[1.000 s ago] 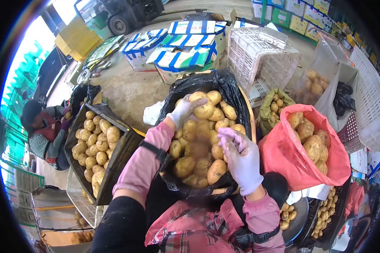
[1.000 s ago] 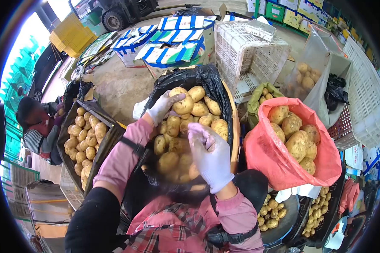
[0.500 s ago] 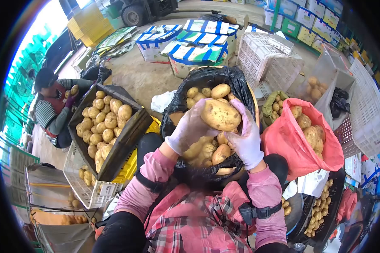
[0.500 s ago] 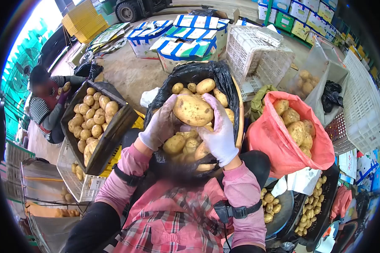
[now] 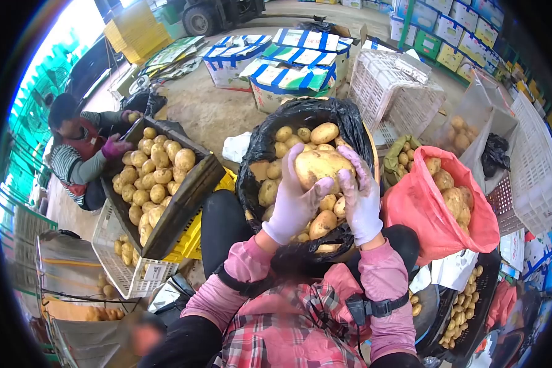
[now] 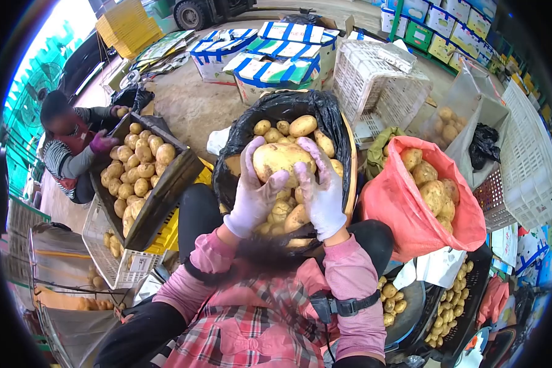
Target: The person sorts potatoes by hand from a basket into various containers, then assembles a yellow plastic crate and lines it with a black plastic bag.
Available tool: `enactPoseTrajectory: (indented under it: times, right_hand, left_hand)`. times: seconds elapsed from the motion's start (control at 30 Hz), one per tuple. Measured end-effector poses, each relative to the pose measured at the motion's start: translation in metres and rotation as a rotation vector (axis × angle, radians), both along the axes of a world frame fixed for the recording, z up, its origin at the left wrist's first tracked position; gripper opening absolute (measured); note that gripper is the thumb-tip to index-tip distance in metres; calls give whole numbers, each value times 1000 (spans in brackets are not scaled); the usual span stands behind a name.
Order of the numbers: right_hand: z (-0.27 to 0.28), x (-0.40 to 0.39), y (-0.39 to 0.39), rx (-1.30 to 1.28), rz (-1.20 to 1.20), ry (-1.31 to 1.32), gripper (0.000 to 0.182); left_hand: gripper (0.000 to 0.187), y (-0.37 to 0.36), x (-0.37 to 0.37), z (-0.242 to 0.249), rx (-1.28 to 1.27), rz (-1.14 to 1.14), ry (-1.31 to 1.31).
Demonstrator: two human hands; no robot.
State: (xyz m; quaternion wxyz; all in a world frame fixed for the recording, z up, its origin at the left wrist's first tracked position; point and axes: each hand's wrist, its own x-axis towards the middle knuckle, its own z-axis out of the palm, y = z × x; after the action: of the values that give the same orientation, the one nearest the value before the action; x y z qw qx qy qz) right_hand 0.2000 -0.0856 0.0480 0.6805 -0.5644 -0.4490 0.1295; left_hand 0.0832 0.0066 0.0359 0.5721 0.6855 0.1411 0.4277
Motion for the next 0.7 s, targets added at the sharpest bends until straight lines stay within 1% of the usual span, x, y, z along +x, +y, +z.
enactPoseTrajectory:
  times: [0.03, 0.13, 0.2, 0.27, 0.3, 0.37, 0.4, 0.43, 0.47, 0.5, 0.57, 0.67, 0.7]
  right_hand:
    - [3, 0, 0, -4, -18, 5, 40]
    - [-1, 0, 2, 7, -2, 68, 37]
    - [-4, -1, 3, 16, 11, 104, 38]
    - [-6, -2, 3, 39, 30, 156, 38]
    - [-5, -1, 3, 54, 43, 120, 39]
    - [-2, -1, 3, 85, 69, 50, 41]
    - [-2, -2, 3, 86, 101, 83, 46]
    - [-2, -3, 3, 86, 135, 114, 52]
    - [-1, -3, 4, 89, 167, 144, 59]
    - [-3, -4, 6, 69, 142, 87, 66]
    - [-10, -10, 11, 20, 89, -26, 81]
    - [-16, -17, 14, -3, 42, 60, 92]
    - [-13, -17, 14, 65, -19, -101, 71]
  left_hand:
    - [75, -2, -1, -2, 112, 71, 18]
    - [64, -1, -6, -2, 208, 173, 55]
    - [58, 8, -5, -15, 67, 89, -21]
    - [54, 17, -8, -19, 69, 45, 35]
    - [54, 21, -13, -13, 141, 47, 129]
    - [56, 27, -20, -17, 326, 48, 166]
    - [57, 29, -23, -17, 418, 52, 177]
    - [60, 30, -25, -17, 246, -29, 224]
    - [63, 29, -25, -12, 227, -39, 240]
    - [66, 28, -26, -8, 207, -49, 257]
    - [72, 19, -28, -7, 460, 74, 235]
    - [68, 14, -24, -16, 585, 162, 213]
    - [65, 10, -25, -9, 557, 140, 228]
